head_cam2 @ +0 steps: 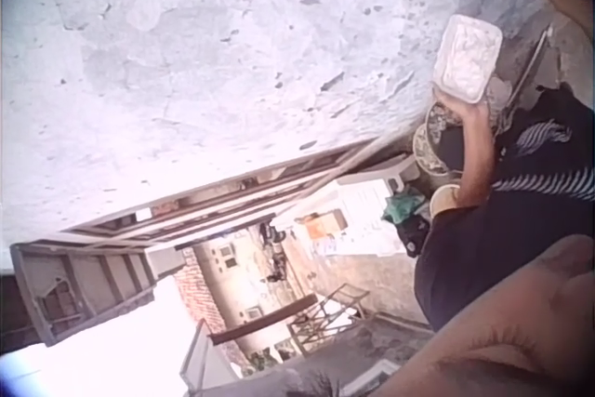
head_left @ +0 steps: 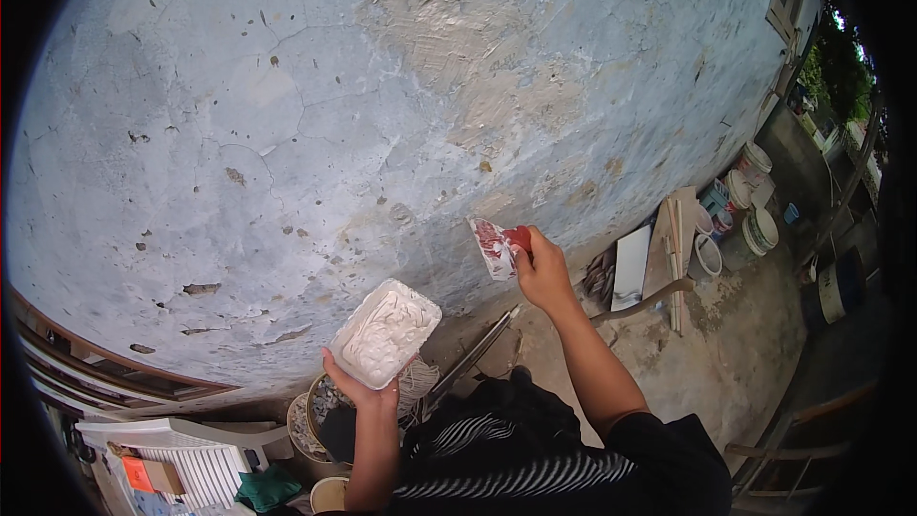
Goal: Using a scraper to apply plaster mixture to a hole in an exterior wall.
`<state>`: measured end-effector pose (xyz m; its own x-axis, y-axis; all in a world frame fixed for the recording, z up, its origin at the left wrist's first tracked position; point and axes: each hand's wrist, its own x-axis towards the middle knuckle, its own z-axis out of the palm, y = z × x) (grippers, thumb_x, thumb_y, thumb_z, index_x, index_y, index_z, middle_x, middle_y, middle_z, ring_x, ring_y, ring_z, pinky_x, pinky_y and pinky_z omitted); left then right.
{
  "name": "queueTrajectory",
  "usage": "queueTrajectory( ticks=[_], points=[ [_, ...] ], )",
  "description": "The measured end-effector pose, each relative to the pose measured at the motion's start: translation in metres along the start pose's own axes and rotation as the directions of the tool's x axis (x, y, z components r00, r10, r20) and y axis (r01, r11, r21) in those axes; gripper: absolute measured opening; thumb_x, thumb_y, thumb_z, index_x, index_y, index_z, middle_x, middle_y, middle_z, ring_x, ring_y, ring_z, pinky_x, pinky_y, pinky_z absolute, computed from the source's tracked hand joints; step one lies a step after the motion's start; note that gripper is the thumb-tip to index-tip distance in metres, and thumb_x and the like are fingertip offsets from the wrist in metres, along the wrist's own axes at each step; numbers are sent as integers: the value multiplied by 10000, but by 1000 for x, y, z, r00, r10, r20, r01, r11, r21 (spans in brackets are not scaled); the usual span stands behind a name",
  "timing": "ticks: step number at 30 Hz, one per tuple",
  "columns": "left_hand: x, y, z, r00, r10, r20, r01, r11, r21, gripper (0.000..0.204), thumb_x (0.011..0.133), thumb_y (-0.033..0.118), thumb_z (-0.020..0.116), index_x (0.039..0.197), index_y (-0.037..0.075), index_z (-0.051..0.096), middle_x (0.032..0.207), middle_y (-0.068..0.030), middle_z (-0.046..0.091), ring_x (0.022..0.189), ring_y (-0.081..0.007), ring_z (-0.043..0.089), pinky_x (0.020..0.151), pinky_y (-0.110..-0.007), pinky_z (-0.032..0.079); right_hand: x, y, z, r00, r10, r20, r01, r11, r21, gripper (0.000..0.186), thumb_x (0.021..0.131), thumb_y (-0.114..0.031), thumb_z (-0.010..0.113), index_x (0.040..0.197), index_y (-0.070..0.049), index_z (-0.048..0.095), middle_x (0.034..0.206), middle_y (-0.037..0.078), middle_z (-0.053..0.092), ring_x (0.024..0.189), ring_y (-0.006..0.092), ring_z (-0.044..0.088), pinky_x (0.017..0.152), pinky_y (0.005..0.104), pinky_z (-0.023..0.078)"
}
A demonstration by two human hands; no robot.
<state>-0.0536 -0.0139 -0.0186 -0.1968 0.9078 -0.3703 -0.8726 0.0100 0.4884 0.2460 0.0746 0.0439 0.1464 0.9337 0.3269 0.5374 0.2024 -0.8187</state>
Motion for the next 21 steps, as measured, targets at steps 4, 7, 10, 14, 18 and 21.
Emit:
queueTrajectory(
  ticks=[4,7,10,14,18,21],
  points=[
    [-1,-5,6,999,-28,37,28,1000,-7,927,887,773,331,1532,107,359,1488,-198,486,1255,-487,555,786,-726,542,1,10,5,983,-163,-79,162,987,-14,122,938,-40,587,1057,-10,585,810,192,642,703,352,633,651,387,488],
    [-5,-5,10,999,-31,20,31,999,9,926,885,772,339,1530,109,361,1490,-198,485,1254,-489,554,780,-732,538,2,-2,-2,998,-68,0,68,998,5,119,927,-32,581,1034,1,542,911,240,648,883,475,621,738,480,488],
    [-6,-3,10,999,-30,34,30,1000,10,924,884,771,349,1528,109,364,1491,-194,484,1259,-486,552,773,-732,537,4,-3,-5,993,-29,113,22,998,61,119,928,-33,580,1031,3,532,932,247,638,905,482,609,752,485,483],
    [-9,-6,14,999,-37,14,36,999,32,920,882,772,362,1522,111,370,1497,-174,482,1272,-469,543,779,-723,534,5,-3,24,983,-163,84,161,986,33,117,933,-43,589,1037,5,564,887,222,641,823,415,616,719,434,486],
    [-14,1,3,1000,12,12,-12,1000,8,918,880,770,370,1520,111,375,1499,-163,479,1279,-458,538,795,-719,528,2,2,12,984,-165,70,162,986,43,126,941,-58,597,1053,-3,582,844,211,646,762,390,630,695,415,491],
    [-26,4,6,997,51,67,-50,999,-11,875,931,726,359,1503,64,391,1481,-170,492,1277,-417,547,918,-650,521,5,9,11,994,-99,37,98,995,19,116,940,-47,597,1046,-2,580,829,186,657,727,328,647,684,382,500]
  ],
)
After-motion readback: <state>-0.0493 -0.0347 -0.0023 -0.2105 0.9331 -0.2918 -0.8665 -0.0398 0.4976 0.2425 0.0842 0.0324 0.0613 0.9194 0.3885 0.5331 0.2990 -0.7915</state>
